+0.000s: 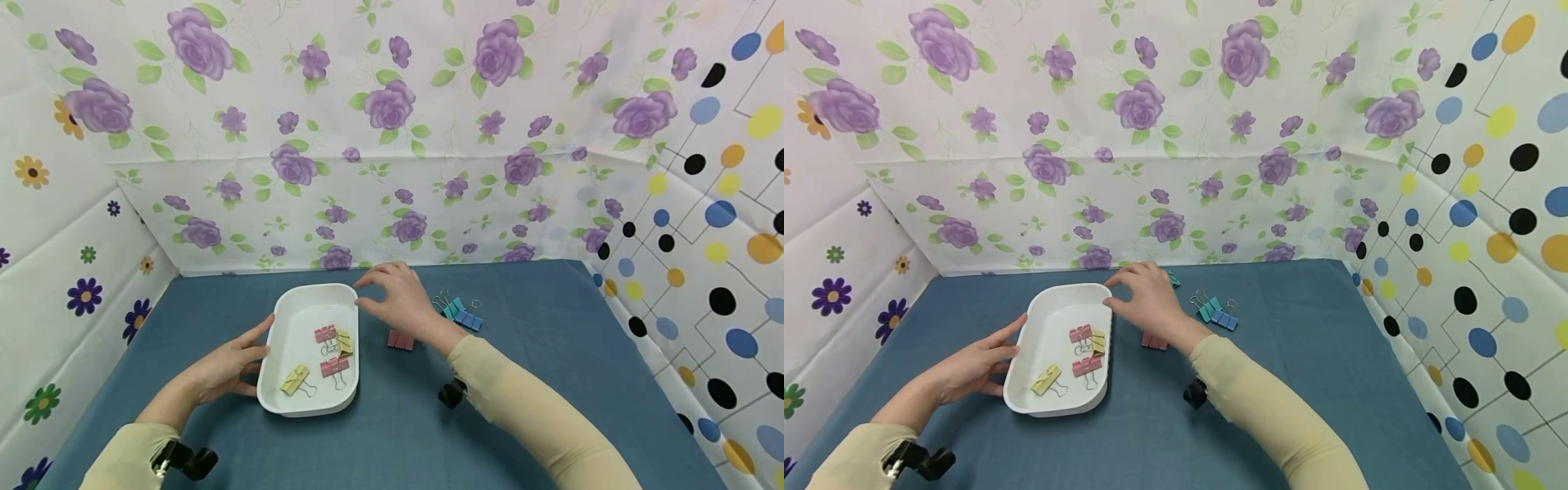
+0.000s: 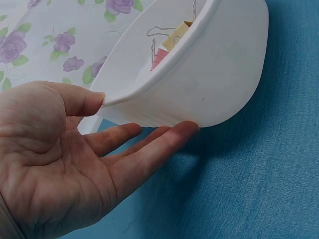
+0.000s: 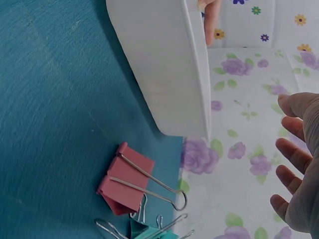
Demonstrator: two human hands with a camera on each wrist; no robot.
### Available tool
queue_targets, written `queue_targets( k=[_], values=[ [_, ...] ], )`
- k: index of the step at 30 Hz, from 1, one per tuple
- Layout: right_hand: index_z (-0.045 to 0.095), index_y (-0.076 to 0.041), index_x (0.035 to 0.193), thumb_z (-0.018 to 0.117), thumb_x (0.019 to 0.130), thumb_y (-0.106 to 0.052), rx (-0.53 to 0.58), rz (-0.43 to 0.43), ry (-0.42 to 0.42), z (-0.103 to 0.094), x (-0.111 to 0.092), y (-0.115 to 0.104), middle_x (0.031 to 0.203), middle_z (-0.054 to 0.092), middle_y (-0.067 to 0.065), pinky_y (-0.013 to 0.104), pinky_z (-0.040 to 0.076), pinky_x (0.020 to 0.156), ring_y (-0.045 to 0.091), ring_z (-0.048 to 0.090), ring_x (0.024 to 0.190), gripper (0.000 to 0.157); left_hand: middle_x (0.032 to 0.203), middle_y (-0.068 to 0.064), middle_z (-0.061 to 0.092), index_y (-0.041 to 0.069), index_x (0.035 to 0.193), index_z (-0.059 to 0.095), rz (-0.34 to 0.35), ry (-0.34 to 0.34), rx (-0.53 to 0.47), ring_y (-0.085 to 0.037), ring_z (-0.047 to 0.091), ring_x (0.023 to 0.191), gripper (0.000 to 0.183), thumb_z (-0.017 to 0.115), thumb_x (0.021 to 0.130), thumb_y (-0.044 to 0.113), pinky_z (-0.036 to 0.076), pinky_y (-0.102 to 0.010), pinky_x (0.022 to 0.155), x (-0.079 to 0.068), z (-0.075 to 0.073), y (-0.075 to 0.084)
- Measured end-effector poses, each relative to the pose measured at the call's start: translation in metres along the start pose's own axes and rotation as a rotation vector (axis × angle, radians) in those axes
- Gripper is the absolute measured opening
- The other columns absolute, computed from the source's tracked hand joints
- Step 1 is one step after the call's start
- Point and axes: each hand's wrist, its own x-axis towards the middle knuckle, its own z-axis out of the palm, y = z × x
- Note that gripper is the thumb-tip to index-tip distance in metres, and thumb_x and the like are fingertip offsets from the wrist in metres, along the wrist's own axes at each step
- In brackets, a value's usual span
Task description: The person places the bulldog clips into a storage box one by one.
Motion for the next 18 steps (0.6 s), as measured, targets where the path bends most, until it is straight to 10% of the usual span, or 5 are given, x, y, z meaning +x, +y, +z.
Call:
queue_targets(
  k=[18],
  values=[
    [0.075, -0.028, 0.116, 0.078, 0.093, -0.037, -0.009, -0.005, 0.050, -0.017, -0.008, 0.015, 0.129, 0.062, -0.004, 0.051, 0.033, 0.111, 0.022, 0.047, 0.129, 0.025, 0.167, -0.024, 0.004, 0.045, 0.163, -0.001, 0.006, -0.001, 0.014, -0.053, 0.035, 0.142, 0.069, 0.043, 0.113, 0.026, 0.057, -0.056, 0.084, 0.001, -0.001, -0.002]
  ],
)
